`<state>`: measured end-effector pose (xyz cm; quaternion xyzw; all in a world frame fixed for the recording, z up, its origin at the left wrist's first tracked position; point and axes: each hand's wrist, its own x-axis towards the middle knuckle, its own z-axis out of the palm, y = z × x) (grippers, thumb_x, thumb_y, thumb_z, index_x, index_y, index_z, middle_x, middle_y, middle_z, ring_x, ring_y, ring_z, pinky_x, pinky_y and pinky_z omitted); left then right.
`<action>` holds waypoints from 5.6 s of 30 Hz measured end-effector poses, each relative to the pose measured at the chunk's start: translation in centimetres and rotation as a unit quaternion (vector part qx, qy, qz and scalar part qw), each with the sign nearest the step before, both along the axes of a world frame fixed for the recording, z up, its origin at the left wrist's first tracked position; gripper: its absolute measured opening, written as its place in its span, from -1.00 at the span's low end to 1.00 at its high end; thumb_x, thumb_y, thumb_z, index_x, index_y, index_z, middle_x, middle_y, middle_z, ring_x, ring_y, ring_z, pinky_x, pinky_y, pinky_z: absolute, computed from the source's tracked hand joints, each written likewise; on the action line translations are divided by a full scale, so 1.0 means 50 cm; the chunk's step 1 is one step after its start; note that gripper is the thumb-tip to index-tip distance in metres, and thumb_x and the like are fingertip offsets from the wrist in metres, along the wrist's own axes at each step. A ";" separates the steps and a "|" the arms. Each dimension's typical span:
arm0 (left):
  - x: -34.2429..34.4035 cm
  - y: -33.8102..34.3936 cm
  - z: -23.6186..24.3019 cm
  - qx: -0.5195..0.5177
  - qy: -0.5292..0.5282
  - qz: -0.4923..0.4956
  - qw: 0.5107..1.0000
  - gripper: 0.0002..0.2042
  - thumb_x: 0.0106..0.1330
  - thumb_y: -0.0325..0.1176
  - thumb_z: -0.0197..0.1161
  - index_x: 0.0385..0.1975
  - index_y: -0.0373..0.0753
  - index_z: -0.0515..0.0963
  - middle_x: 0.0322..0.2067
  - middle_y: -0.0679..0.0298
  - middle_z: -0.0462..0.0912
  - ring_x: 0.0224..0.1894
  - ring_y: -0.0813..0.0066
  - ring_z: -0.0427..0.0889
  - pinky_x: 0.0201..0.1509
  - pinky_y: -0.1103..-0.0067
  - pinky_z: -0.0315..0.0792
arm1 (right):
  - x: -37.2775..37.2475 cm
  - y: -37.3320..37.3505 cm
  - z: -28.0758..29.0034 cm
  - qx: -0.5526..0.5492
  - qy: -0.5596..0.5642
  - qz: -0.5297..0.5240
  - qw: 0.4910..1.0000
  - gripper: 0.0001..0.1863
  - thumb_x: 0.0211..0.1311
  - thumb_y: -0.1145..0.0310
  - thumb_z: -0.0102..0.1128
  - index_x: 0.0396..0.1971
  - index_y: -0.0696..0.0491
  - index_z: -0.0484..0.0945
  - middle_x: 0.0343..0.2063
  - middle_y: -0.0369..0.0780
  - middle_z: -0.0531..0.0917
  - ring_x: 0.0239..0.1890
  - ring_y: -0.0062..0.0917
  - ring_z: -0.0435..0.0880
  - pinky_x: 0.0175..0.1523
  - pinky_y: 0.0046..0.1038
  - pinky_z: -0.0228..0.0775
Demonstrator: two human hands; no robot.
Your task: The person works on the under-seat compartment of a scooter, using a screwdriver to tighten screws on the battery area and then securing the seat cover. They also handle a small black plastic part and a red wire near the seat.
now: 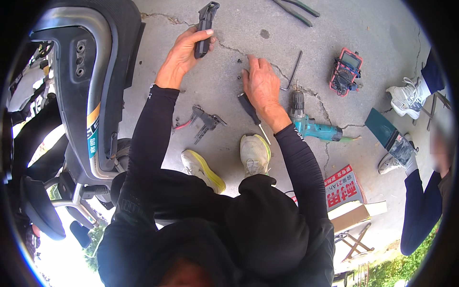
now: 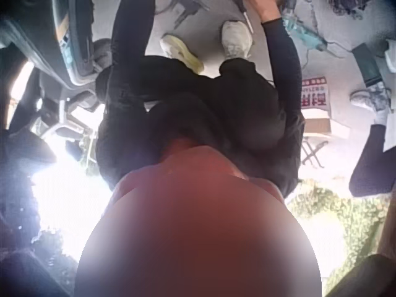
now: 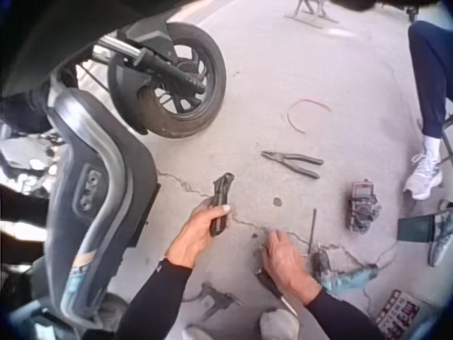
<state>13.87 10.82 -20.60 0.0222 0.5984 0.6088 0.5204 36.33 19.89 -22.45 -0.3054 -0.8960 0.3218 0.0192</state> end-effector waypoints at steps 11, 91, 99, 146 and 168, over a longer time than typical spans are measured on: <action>0.129 -0.126 0.091 0.182 -0.275 0.181 0.927 -0.57 0.59 -0.10 0.07 0.11 -0.42 0.40 -0.20 0.18 0.48 -0.19 0.44 0.48 -0.20 0.55 0.53 | -0.055 0.001 -0.077 0.040 0.049 0.102 0.993 -0.77 0.24 0.45 0.31 -0.14 0.17 0.58 -0.20 -0.07 0.67 -0.19 -0.21 0.74 -0.15 -0.24 0.62; 0.292 -0.198 0.189 0.110 -0.323 0.276 0.898 -0.68 0.41 -0.19 0.13 -0.18 -0.40 0.57 -0.22 0.15 0.70 -0.21 0.36 0.69 -0.32 0.60 0.64 | 0.074 -0.041 0.275 -0.543 0.082 -0.102 0.830 -0.67 0.42 0.14 0.27 -0.28 0.15 0.65 -0.65 -0.36 0.55 -0.64 -0.71 0.42 -0.53 -0.57 0.17; 0.296 -0.194 0.177 0.085 -0.294 0.253 0.918 -0.68 0.40 -0.16 0.11 -0.21 -0.33 0.61 -0.27 0.22 0.70 -0.23 0.39 0.69 -0.22 0.59 0.61 | 0.072 -0.099 0.256 -0.361 0.042 -0.045 0.931 -0.61 0.43 0.16 0.28 -0.28 0.28 0.69 -0.64 -0.32 0.56 -0.58 -0.69 0.52 -0.47 -0.52 0.29; 0.185 -0.303 0.094 -0.017 -0.194 0.245 0.950 -0.74 0.32 -0.10 0.41 -0.33 -0.12 0.55 -0.47 0.36 0.60 -0.43 0.49 0.62 -0.43 0.65 0.50 | 0.125 -0.235 0.175 -0.030 0.226 0.202 0.953 -0.30 0.09 0.41 0.41 0.25 0.25 0.37 0.18 0.00 0.52 0.20 -0.12 0.55 0.26 -0.19 0.45; 0.309 0.043 -0.059 -0.196 -0.060 0.175 0.963 -0.55 0.32 0.02 0.43 -0.12 -0.25 0.55 -0.30 0.29 0.57 -0.30 0.47 0.53 -0.28 0.36 0.43 | 0.216 -0.189 -0.007 0.166 0.031 0.252 0.953 -0.68 0.24 0.36 0.10 -0.08 0.19 0.63 0.15 -0.09 0.60 0.28 -0.24 0.47 0.29 -0.25 0.36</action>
